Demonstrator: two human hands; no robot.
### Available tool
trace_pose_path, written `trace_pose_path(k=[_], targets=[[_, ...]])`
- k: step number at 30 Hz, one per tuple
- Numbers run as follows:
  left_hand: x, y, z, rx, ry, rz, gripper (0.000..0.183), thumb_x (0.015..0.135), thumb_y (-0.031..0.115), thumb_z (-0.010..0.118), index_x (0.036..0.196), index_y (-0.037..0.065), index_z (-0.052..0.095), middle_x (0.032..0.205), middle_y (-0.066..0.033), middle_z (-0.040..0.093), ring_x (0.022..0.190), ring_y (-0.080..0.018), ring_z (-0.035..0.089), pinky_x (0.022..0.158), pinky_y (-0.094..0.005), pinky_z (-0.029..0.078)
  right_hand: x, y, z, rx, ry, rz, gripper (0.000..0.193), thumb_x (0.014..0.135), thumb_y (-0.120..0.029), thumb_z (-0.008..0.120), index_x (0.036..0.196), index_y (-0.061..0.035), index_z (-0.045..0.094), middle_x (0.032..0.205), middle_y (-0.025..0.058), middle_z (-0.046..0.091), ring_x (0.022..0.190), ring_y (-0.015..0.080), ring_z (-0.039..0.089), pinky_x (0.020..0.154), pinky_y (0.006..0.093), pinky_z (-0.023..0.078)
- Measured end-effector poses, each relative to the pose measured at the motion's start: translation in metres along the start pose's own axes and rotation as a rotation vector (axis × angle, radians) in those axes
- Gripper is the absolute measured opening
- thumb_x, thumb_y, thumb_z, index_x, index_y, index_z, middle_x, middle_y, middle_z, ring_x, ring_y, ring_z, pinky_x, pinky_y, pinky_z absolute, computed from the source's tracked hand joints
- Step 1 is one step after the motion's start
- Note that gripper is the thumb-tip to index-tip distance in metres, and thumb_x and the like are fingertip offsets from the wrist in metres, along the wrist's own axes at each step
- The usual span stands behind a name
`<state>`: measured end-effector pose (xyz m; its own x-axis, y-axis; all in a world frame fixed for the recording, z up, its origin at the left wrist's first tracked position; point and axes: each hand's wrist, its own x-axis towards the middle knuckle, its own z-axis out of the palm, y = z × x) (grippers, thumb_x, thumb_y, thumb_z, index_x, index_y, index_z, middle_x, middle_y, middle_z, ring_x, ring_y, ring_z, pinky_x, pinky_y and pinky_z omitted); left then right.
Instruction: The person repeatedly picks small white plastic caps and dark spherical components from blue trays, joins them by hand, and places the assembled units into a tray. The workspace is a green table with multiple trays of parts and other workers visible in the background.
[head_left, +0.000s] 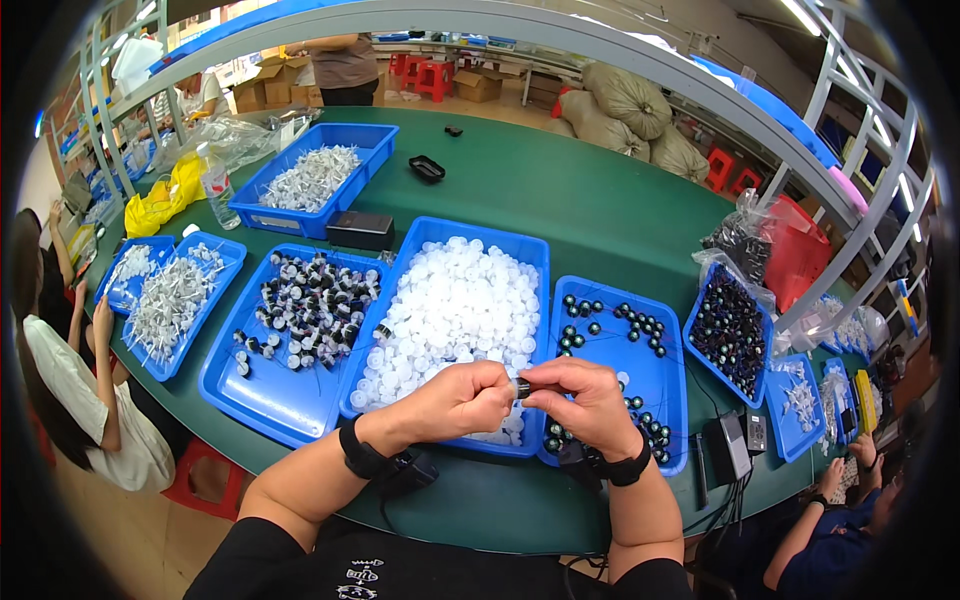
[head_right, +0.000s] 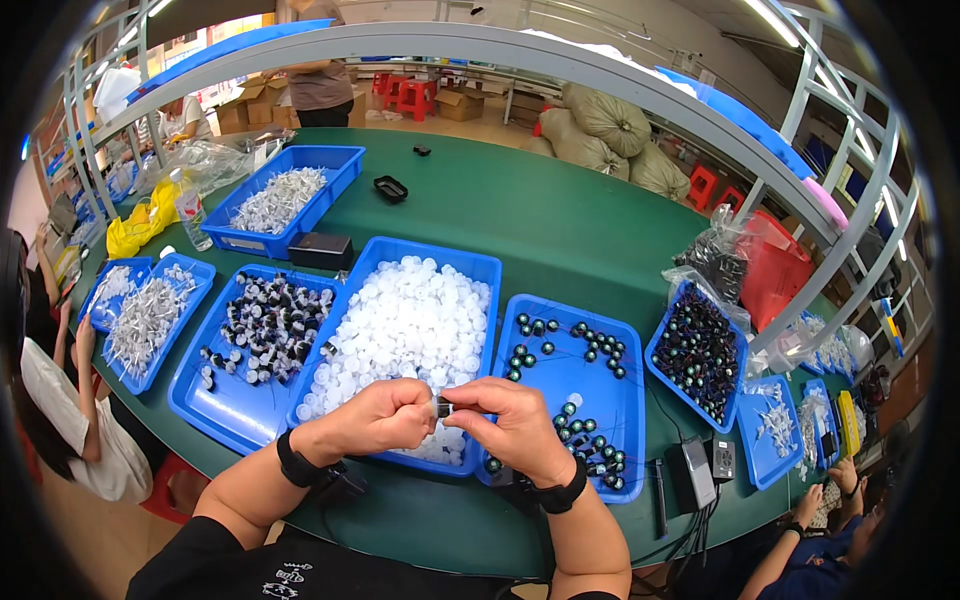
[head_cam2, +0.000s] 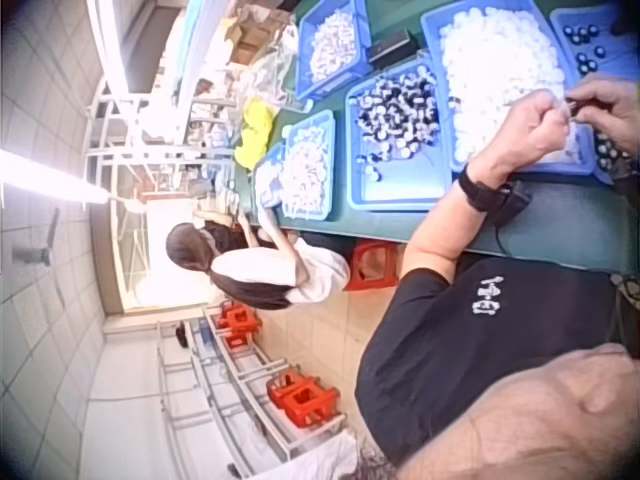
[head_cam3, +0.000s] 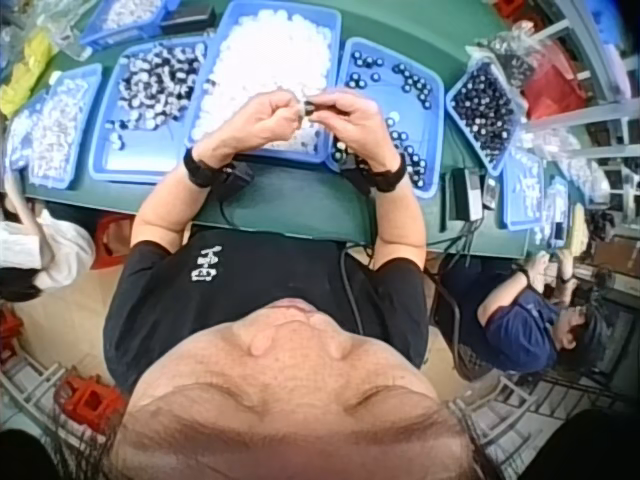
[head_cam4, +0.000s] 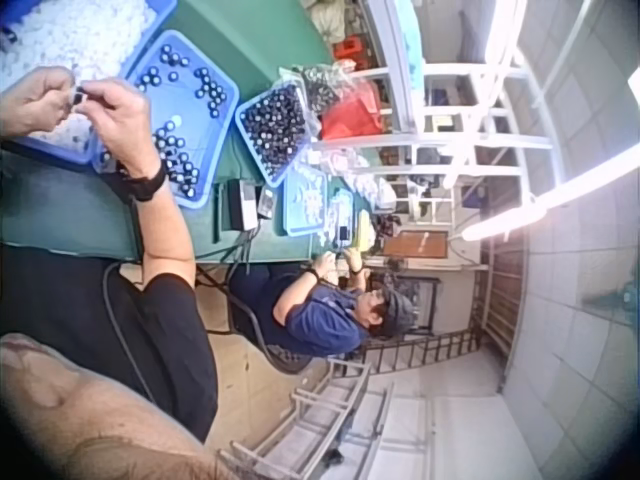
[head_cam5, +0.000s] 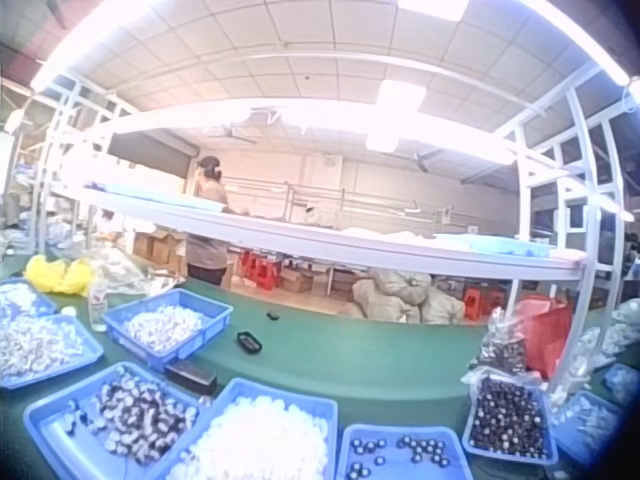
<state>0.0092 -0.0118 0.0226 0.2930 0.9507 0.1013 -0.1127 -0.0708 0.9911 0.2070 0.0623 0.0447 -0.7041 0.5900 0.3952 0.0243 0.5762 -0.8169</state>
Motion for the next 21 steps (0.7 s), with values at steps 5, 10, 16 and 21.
trace_pose_path(k=[5,10,16,21], targets=[[0.001,0.001,0.000,-0.075,-0.013,-0.030,0.020,0.094,0.011,0.049,0.075,0.006,0.046,0.068,0.0028,0.048,0.061,-0.0038,0.044,0.053,-0.0222,0.038,0.000,0.000,0.002,-0.024,0.031,-0.050,0.024,0.076,0.001,0.072,0.099,0.0004,0.070,0.091,0.0124,0.069,0.079,0.0179,0.067,0.067,0.0267,0.052],[-0.002,0.005,0.000,0.412,0.000,0.219,0.019,0.092,0.012,0.050,0.075,0.005,0.046,0.070,0.0014,0.047,0.064,-0.0079,0.046,0.057,-0.0275,0.041,0.001,0.003,0.000,-0.058,0.012,-0.113,0.024,0.075,0.000,0.072,0.099,-0.0015,0.071,0.093,0.0127,0.070,0.080,0.0217,0.068,0.069,0.0279,0.053],[0.001,-0.003,0.005,0.276,0.079,0.130,0.004,0.087,0.006,0.052,0.084,0.004,0.052,0.078,-0.0005,0.052,0.068,-0.0119,0.048,0.062,-0.0258,0.042,-0.001,0.005,0.009,-0.052,0.056,0.074,0.021,0.084,-0.005,0.068,0.104,0.0009,0.067,0.095,0.0103,0.069,0.083,0.0173,0.066,0.071,0.0264,0.052],[0.007,-0.002,-0.002,-0.240,0.215,0.195,0.033,0.076,0.011,0.064,0.107,0.003,0.056,0.085,-0.0040,0.050,0.072,-0.0125,0.047,0.064,-0.0291,0.044,0.003,0.014,0.001,0.760,0.072,0.449,0.035,0.095,-0.013,0.056,0.127,-0.0003,0.049,0.101,0.0080,0.064,0.088,0.0156,0.065,0.075,0.0272,0.054]])
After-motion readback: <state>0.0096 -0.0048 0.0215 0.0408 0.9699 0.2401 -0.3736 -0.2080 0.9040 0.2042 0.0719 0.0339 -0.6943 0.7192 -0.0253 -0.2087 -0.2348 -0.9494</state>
